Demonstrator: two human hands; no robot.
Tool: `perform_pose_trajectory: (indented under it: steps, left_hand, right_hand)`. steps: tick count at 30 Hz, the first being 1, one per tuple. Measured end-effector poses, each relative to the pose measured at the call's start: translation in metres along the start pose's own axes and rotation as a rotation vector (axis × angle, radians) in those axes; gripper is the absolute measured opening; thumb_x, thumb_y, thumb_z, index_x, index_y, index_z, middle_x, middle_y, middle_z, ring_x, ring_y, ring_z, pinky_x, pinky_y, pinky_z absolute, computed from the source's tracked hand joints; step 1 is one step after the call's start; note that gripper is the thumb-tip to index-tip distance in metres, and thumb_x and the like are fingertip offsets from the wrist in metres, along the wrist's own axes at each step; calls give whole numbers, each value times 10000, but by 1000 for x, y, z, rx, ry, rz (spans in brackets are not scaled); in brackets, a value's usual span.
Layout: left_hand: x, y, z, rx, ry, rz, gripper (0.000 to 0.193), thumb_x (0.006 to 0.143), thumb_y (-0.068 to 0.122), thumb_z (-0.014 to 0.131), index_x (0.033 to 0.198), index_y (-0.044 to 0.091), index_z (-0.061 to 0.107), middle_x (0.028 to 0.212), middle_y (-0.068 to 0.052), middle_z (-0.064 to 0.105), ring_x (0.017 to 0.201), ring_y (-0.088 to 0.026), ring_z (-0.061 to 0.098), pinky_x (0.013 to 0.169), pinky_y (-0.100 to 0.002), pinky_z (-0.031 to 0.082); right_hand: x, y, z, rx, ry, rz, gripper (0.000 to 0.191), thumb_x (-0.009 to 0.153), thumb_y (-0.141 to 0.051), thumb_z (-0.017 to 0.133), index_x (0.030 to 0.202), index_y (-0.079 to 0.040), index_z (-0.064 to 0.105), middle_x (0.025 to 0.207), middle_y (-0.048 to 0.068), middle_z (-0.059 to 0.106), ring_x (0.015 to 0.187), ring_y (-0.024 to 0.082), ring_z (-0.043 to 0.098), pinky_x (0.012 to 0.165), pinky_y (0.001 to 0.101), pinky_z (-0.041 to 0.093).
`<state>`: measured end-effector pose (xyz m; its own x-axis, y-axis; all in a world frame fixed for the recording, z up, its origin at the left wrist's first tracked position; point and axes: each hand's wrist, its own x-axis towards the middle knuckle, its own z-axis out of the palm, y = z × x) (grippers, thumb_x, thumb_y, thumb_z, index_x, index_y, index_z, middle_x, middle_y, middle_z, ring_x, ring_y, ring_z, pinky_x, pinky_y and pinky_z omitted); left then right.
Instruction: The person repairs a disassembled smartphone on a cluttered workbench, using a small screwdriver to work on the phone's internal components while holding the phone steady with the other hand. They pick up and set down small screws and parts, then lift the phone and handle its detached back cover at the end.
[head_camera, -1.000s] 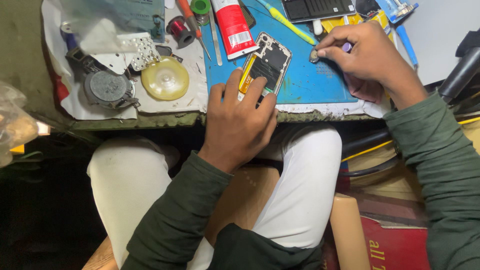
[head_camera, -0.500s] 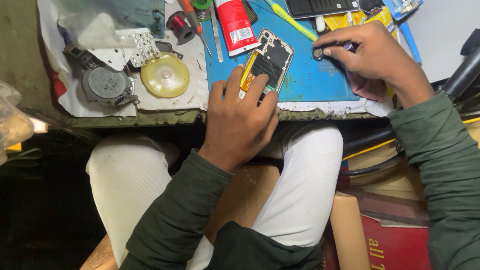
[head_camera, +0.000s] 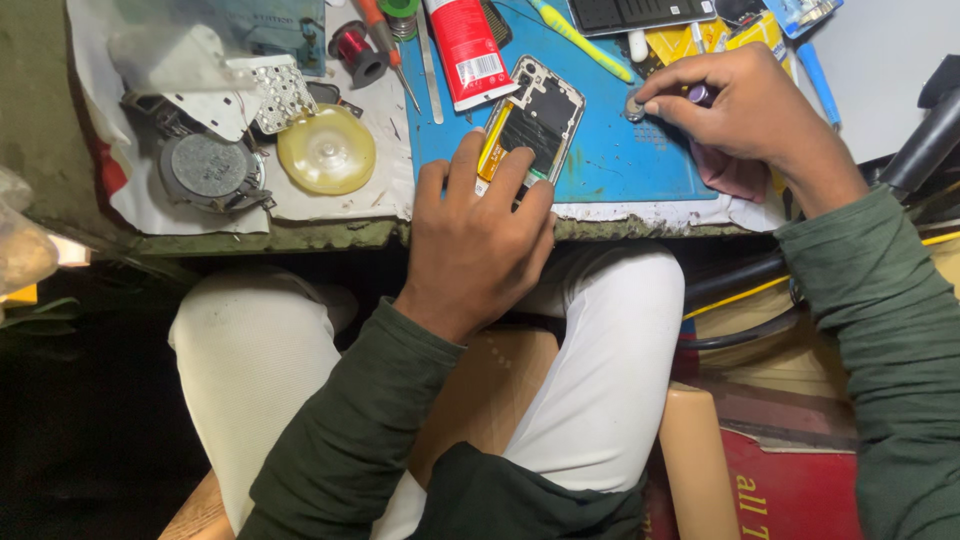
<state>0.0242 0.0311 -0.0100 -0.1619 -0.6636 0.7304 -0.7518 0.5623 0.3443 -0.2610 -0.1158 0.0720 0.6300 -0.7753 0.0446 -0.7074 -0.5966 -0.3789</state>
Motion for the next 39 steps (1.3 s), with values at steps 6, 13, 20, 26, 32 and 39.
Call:
perform_pose_trajectory:
  steps: [6,13,20,26,32,39]
  left_hand:
    - [0,-1,1,-4,-5,-1,193,889,214,766,1021,80,719,1246,-110,644,1233,-408,559,895,-493,431]
    - [0,0,1,1,-2,2,196,888,219,766,1016,79,717,1240,-111,641,1231,-413,556,890,-495,431]
    - [1,0,1,-3,-5,-2,195,895,218,763,1025,80,720,1244,-111,640,1236,-415,553,889,-495,431]
    - [0,-2,3,-1,-8,1,191,905,219,758,1030,80,720,1252,-113,642,1238,-412,552,896,-495,432]
    - [1,0,2,5,-2,-1,188,904,222,757,1028,85,724,1253,-110,644,1235,-414,552,899,-496,433]
    - [6,3,6,-4,-16,7,195,911,228,754,1051,95,730,1264,-104,647,1236,-408,556,902,-494,433]
  right_hand:
    - [-2,9,6,23,32,21,158,1005,-99,725,1142,-25,750,988,65,755,865,111,684,803,254,544]
    - [0,12,18,53,116,24,135,1049,-57,699,1162,11,722,964,70,717,846,75,623,775,225,504]
    - [13,2,23,222,192,14,120,1051,-43,700,1155,14,718,924,7,679,784,-2,560,697,180,429]
    - [2,-27,10,14,186,-77,156,995,-54,746,1145,-10,741,992,89,724,802,112,638,695,251,485]
    - [-16,-59,9,-246,132,-234,120,942,-33,745,1062,-33,738,1010,118,724,879,273,701,861,370,569]
    - [-26,-71,18,-185,68,-182,147,921,-127,787,1049,-70,744,1007,78,733,853,258,707,729,348,562]
